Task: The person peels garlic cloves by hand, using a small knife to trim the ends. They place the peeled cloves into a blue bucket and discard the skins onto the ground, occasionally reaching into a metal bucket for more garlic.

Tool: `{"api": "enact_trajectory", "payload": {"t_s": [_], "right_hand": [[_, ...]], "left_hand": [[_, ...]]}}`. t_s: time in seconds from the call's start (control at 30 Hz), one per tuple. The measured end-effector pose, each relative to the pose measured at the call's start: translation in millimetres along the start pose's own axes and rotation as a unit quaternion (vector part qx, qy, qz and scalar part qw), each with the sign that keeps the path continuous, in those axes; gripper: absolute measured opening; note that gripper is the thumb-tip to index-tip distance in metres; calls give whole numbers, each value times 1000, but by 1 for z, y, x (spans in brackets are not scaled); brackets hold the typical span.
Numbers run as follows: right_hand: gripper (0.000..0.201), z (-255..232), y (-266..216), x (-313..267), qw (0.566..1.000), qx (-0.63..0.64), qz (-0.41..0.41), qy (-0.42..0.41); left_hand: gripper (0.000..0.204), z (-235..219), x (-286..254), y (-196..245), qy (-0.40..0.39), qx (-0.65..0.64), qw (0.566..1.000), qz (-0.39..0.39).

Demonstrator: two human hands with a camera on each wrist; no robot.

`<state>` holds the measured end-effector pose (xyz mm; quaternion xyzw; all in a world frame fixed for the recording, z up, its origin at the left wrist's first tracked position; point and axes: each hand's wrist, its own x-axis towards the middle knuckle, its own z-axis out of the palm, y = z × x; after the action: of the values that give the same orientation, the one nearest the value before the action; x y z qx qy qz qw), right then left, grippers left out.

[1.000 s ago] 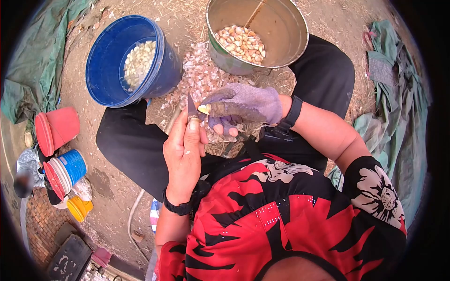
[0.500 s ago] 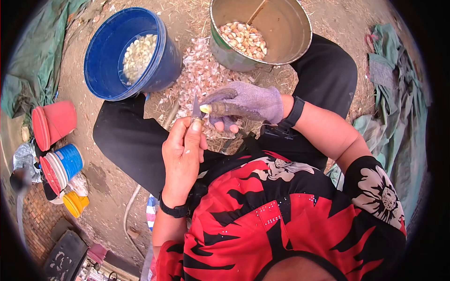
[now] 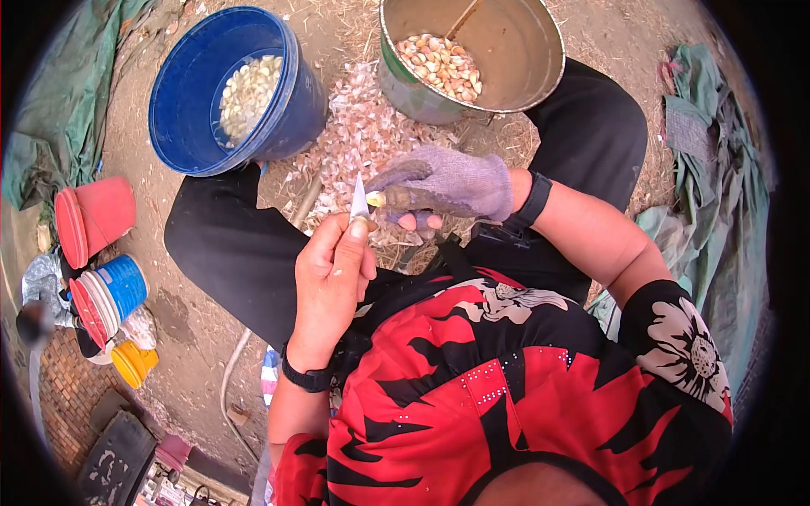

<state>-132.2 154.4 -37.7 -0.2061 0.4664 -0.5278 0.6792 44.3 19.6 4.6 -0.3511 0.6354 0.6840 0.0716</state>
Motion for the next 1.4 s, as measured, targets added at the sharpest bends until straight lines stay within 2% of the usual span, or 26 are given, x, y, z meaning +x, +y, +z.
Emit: {"api": "enact_trajectory", "payload": {"t_s": [0.3,0.4,0.57,0.7,0.77,0.87,1.2,1.27,1.4], "right_hand": [[39,-5,16,3,999,24,23,-19],[37,-5,19,5,998,14,23,-53],[36,4,2,4,1000,-3,25,2],[36,5,4,3,999,19,35,1],[36,6,2,2,1000,-13,20,4],[37,4,3,2,999,26,37,8],[42,3,4,3,999,-8,40,-4],[37,3,1,2,999,-29,38,-4],[39,2,9,3,999,2,32,-8]], "left_hand": [[23,-1,1,-8,-36,-24,999,-27],[23,2,3,-9,-57,-25,998,-17],[24,2,2,-2,-2,-82,996,30],[24,0,0,-3,-4,-55,998,29],[24,0,-1,-3,5,-33,999,20],[23,0,-2,-5,10,-37,999,20],[20,-1,-2,-12,2,-21,1000,1],[20,0,-2,-12,2,-18,1000,-1],[20,0,-3,-13,5,-10,1000,-4]]}}
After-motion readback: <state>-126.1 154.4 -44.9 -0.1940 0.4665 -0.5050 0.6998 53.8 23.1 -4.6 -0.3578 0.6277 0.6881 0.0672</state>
